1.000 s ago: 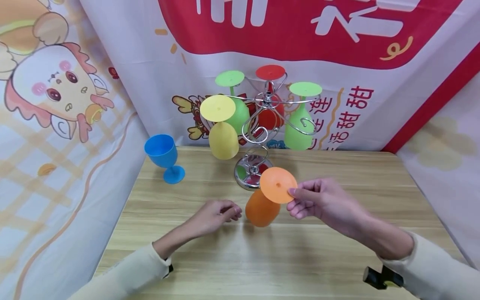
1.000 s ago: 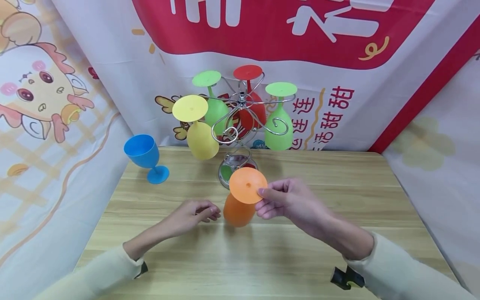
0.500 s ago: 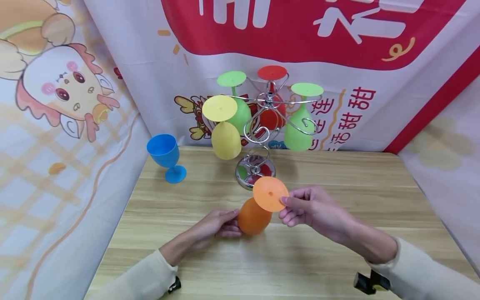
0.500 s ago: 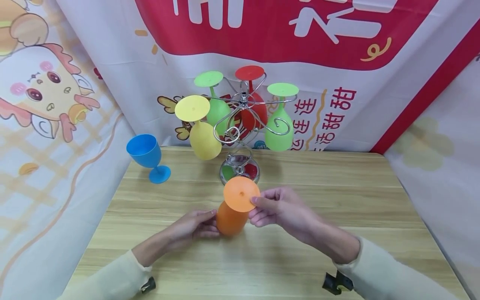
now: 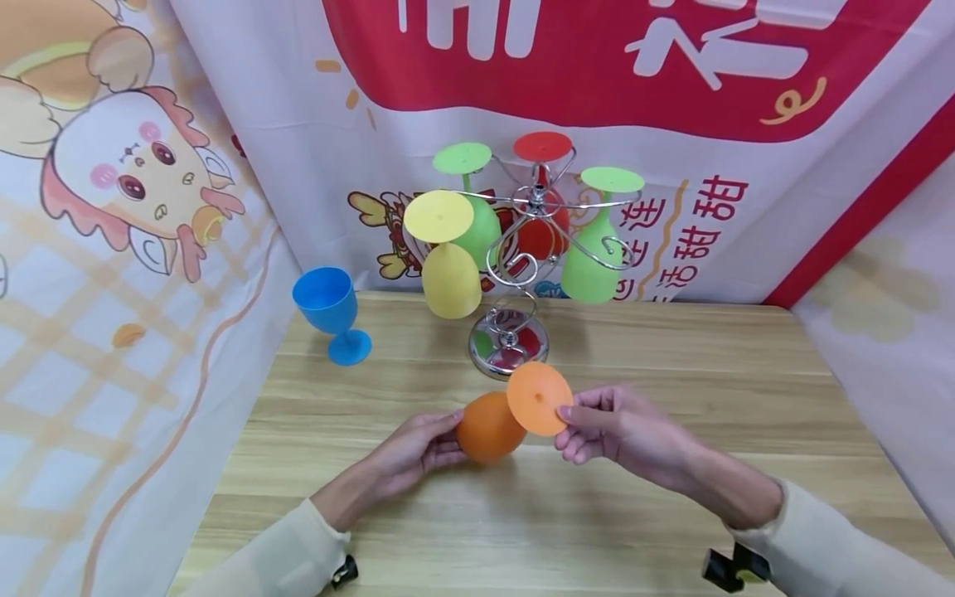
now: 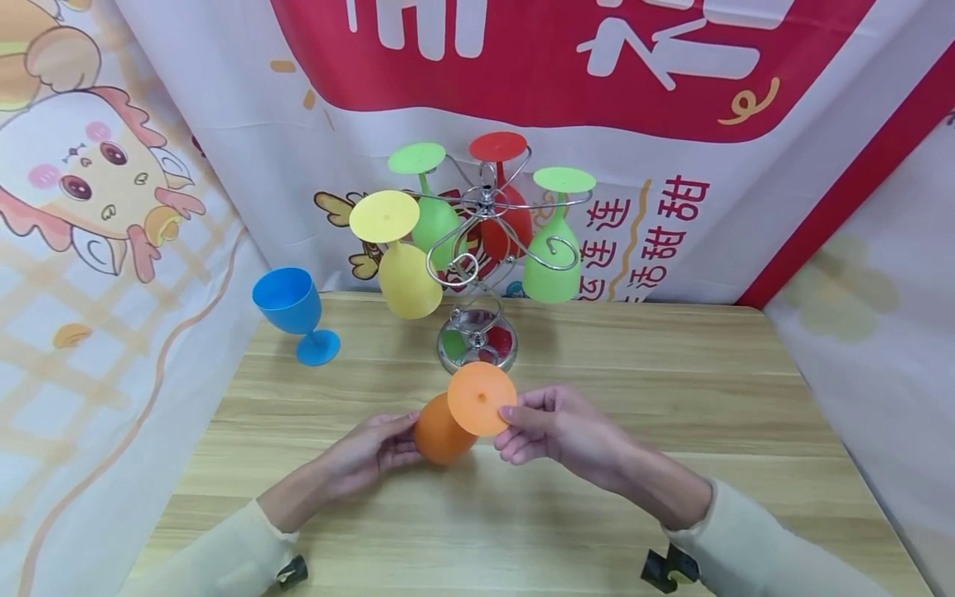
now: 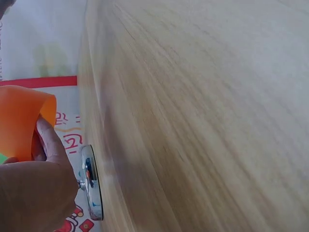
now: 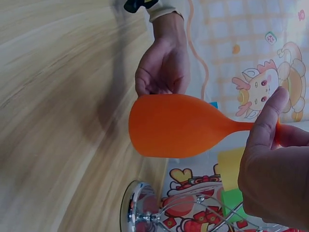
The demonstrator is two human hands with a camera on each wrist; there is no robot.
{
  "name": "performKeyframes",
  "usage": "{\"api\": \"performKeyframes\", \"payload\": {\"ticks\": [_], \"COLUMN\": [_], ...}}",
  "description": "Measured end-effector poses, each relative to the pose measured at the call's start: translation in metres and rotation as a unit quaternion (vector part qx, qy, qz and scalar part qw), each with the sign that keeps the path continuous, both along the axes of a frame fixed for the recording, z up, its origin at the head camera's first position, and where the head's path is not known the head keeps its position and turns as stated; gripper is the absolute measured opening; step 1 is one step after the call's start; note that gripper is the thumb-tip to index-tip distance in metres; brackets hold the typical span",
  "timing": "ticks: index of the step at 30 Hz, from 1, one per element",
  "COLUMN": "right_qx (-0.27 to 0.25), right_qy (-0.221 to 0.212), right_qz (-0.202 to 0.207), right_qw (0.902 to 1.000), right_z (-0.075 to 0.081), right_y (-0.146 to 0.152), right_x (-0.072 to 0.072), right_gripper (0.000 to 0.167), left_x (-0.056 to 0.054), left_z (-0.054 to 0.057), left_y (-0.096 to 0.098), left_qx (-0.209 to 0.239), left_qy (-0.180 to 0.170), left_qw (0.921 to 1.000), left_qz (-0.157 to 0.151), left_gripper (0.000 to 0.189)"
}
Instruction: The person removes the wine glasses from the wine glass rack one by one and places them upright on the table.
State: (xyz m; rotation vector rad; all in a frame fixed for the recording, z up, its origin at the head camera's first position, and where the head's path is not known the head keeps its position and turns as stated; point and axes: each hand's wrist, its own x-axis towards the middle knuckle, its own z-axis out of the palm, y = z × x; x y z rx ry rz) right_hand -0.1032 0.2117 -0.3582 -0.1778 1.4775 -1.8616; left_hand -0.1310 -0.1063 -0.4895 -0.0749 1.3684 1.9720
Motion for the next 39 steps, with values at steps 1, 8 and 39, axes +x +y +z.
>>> {"api": "performKeyframes", "payload": {"ticks": [1, 8, 39], "right_qx": [-0.003, -0.005, 0.198], "right_qy": [0.0, -0.015, 0.122], "right_qz": [0.003, 0.014, -0.028], "right_qw": [1.0, 0.9998, 0.9722], "right_z": [-0.001, -0.011, 0.006], "right_y": [0.001, 0.005, 0.059], "right_x": [0.0, -0.004, -0.062], "right_gripper": [0.015, 0.016, 0.04], "left_x": [0.0, -0.003, -0.012], "left_z": [0.0, 0.001, 0.038], "left_y": [0.0, -0.007, -0.053], "left_qx": [-0.002, -0.02, -0.184], "left_qy": [0.004, 0.031, 0.172], "left_qw": [1.0, 0.9984, 0.9634], "left_qz": [0.005, 0.044, 0.092], "left_gripper": [0.05, 0.049, 0.036]}}
